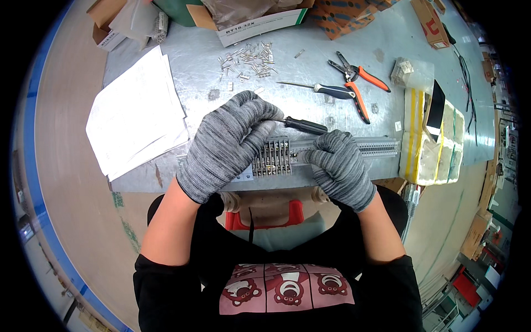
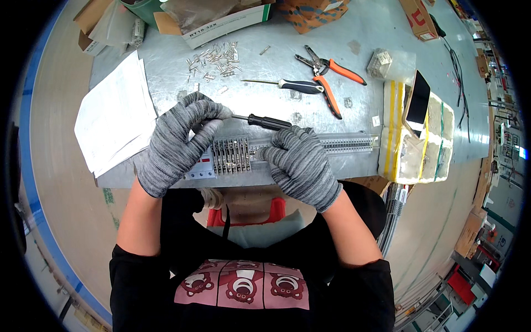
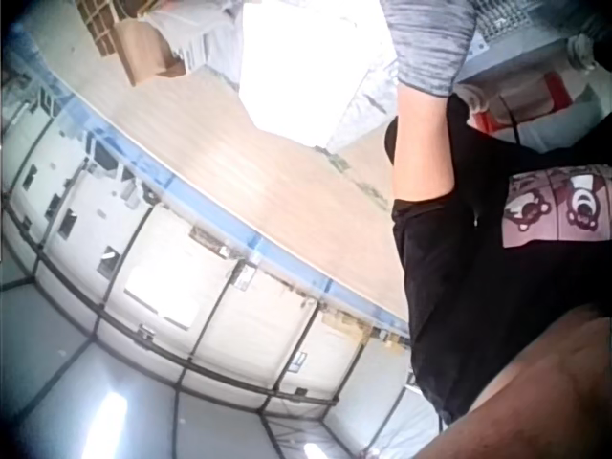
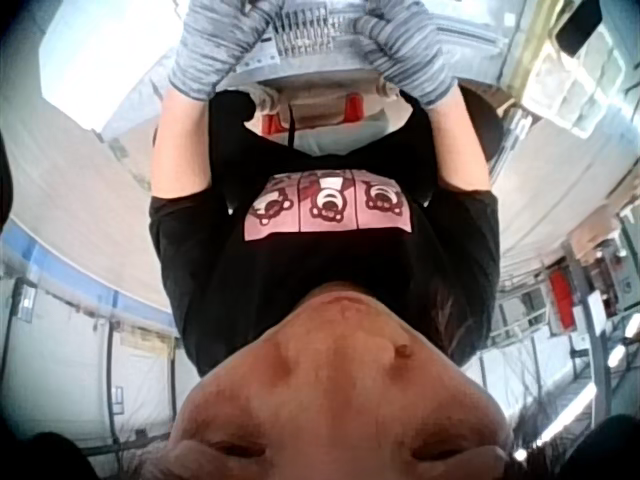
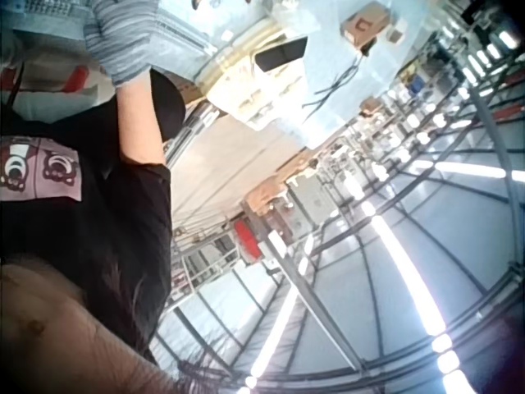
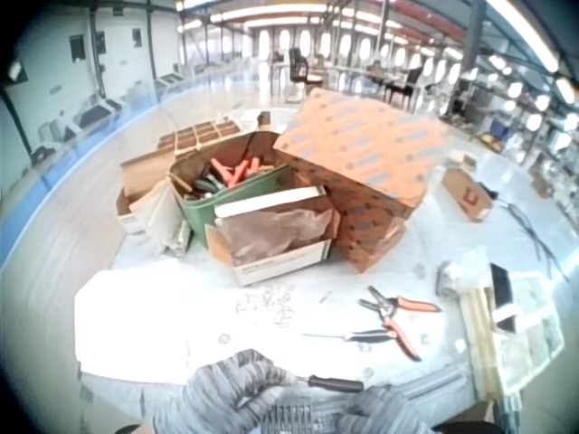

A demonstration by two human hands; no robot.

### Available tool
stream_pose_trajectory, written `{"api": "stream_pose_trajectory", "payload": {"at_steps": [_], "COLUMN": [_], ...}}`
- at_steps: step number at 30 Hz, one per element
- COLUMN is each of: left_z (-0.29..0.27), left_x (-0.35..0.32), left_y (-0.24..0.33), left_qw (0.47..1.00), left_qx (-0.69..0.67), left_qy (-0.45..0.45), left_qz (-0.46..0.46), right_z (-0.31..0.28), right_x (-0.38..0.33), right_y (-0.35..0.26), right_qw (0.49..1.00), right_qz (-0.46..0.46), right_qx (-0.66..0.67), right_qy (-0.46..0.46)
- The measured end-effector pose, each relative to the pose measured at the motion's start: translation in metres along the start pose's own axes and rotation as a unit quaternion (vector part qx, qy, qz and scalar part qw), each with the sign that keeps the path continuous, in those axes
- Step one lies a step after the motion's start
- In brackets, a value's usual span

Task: The person assembles small metal components into a long metal rail using a screwdriver. They repeatedly pick up components from a tray, insert them into slots on the rail, and tighten them with the screwdriver. The person also handles a smartphone and various tools on the workbench.

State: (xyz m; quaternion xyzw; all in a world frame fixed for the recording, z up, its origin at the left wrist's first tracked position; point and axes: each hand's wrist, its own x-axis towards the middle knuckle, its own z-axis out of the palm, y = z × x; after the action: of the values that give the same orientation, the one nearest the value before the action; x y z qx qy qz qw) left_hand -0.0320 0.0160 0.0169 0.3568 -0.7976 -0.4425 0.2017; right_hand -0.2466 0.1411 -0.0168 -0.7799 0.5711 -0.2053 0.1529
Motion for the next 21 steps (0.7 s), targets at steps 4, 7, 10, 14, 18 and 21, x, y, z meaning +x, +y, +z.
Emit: {"api": "stream_pose_trajectory", "payload": {"at_steps": [4, 7, 10, 14, 18, 21], "left_z": [0.002, 0.002, 0.002, 0.0, 0.006, 0.008], "left_x": [0.002, 0.003, 0.002, 0.002, 0.0, -0.002], "left_y": [-0.003, -0.002, 0.0, 0.003, 0.002, 0.001], "left_qw": [1.0, 1.0, 1.0, 0.999, 0.992, 0.987], "left_qx": [0.004, 0.013, 0.018, 0.032, 0.093, 0.133], "left_qy": [0.01, -0.002, -0.013, -0.038, -0.068, -0.077], "left_qz": [0.021, 0.025, 0.018, 0.023, 0.048, 0.056], "right_z": [0.005, 0.003, 0.0, -0.017, -0.019, -0.017], "right_x": [0.0, 0.002, 0.002, -0.005, -0.011, -0.01], "right_y": [-0.001, -0.002, -0.006, 0.007, 0.013, 0.012], "right_qw": [1.0, 1.0, 1.0, 0.996, 0.996, 0.998], "right_qz": [0.003, -0.001, 0.008, 0.039, 0.046, 0.019], "right_qx": [-0.002, -0.013, -0.01, 0.03, 0.014, 0.003], "right_qy": [0.013, -0.002, 0.008, 0.069, 0.075, 0.053]}}
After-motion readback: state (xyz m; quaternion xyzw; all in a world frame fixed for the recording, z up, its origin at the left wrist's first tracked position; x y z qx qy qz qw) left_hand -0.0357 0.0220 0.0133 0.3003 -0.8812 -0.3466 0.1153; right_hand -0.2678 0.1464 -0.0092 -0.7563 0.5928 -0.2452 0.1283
